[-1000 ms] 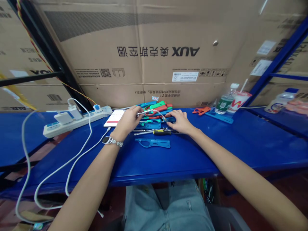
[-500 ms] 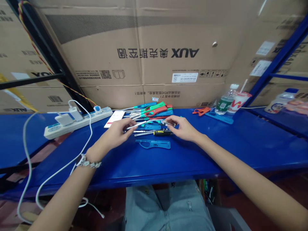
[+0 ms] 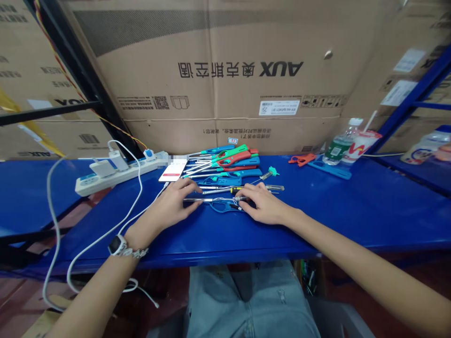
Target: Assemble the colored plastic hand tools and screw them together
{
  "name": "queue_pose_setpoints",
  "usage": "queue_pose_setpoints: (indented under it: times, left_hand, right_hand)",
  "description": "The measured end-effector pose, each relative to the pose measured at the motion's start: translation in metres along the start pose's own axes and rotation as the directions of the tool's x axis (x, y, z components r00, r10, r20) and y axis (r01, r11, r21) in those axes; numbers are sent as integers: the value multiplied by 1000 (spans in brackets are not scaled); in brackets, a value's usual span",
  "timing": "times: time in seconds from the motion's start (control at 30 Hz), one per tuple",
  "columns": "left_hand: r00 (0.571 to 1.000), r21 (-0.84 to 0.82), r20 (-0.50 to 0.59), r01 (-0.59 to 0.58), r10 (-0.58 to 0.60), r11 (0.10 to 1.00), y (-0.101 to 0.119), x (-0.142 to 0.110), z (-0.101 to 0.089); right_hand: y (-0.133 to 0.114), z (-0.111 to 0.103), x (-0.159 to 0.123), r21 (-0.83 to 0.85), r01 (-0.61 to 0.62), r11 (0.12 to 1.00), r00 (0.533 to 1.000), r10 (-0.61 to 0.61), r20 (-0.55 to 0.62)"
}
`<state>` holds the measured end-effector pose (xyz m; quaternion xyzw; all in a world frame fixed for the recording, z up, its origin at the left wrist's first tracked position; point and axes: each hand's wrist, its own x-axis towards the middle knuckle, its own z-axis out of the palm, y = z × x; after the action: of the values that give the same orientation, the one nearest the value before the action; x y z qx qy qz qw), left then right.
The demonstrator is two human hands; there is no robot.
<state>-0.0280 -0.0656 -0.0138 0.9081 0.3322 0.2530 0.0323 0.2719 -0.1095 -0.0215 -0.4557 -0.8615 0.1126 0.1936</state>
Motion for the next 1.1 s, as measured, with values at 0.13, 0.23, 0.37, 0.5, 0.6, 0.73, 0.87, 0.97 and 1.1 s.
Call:
queue_pose_setpoints:
  times: [0.13, 0.23, 0.37, 0.5, 0.6, 0.73, 0.87, 0.97, 1.1]
  left_hand:
    - [973, -29, 19, -230, 230, 973, 33, 15, 12]
    - [949, -16, 76, -305, 306, 952, 43, 28, 25]
    - [943, -22, 109, -314, 314, 949, 40, 35, 35]
    - [955, -45, 104, -276, 279, 960, 40, 33, 39]
    - [965, -71, 85, -244, 250, 967, 42, 32, 40]
    - [973, -158, 61, -211, 222, 965, 40, 29, 39]
    - [974, -263, 67, -190, 215, 946, 33, 23, 35]
    - [975, -287, 78, -177, 207, 941, 30, 21, 34]
    - [974, -275, 99, -170, 204, 946, 30, 22, 34]
  right_hand:
    - [1, 4, 1, -33, 11, 999, 1000, -12, -10]
    - [2, 6, 2, -45, 9, 999, 1000, -10, -18]
    - [2, 6, 2, -34, -11, 999, 999, 10, -32]
    - [2, 7, 3, -23, -21, 1000, 999, 20, -32]
    - [1, 7, 3, -13, -34, 999, 999, 34, -20]
    - [-3, 5, 3, -4, -42, 999, 999, 42, -11]
    - [-6, 5, 2, 5, -43, 999, 999, 43, -17]
    - [-5, 9, 2, -38, -28, 999, 999, 27, -31]
    - [-2, 13, 1, -80, -7, 997, 999, 4, -39]
